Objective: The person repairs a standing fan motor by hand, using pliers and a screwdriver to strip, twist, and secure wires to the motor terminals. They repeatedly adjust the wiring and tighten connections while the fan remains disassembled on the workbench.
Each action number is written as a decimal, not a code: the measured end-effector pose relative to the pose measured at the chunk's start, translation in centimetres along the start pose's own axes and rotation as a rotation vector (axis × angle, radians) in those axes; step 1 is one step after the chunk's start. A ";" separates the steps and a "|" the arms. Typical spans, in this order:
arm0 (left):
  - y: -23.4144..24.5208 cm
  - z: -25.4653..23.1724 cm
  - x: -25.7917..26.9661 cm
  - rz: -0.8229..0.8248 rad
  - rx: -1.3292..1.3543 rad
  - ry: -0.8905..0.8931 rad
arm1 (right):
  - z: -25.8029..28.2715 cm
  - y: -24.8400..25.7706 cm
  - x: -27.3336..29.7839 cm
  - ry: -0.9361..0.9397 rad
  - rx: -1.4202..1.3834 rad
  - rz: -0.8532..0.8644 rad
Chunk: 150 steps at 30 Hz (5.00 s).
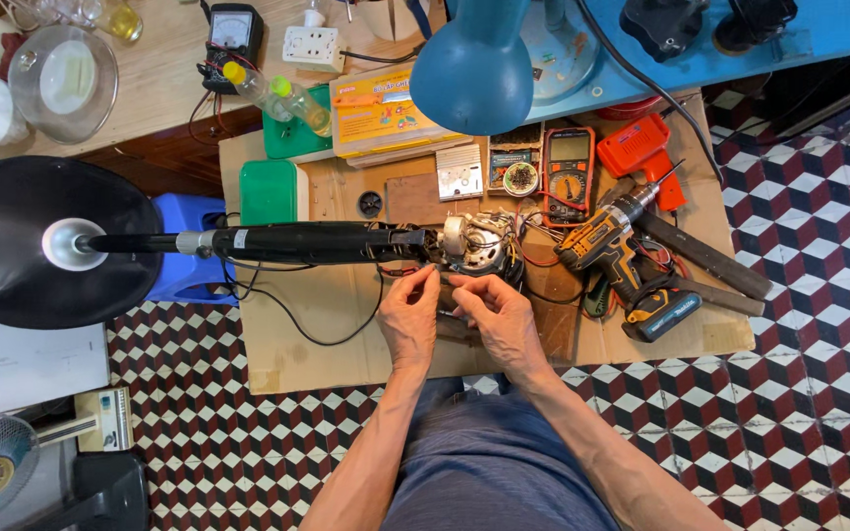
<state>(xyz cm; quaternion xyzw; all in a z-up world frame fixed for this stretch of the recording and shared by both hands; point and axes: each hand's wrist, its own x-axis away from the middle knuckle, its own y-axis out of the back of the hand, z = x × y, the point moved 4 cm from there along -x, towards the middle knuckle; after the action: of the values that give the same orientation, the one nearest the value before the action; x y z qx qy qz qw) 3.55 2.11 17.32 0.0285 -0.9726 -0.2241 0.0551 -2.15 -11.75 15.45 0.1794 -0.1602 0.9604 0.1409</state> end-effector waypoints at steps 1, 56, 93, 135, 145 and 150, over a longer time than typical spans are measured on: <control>0.0 0.1 0.1 0.002 0.020 0.004 | -0.2 -0.3 0.0 -0.002 -0.005 0.006; -2.6 3.5 -2.9 0.883 0.667 0.112 | 0.6 -3.5 2.6 0.137 0.110 -0.904; -1.8 2.6 -3.9 0.651 0.303 -0.115 | -0.4 -4.4 1.2 0.234 0.241 -0.891; -0.3 1.7 -6.4 0.664 0.190 -0.185 | -1.0 -6.2 0.2 0.140 0.230 -0.670; -0.4 2.5 -6.2 0.675 0.195 -0.263 | -1.2 -6.9 0.2 0.122 0.115 -0.801; -0.4 2.9 -6.3 0.690 0.179 -0.257 | -1.8 -6.8 -0.4 0.128 0.057 -0.822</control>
<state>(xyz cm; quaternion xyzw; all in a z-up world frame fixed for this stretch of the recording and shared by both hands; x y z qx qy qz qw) 9.44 3.48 13.94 -0.3242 -0.9398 -0.1084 0.0023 -0.05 -5.01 15.48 0.1723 -0.0395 0.8374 0.5172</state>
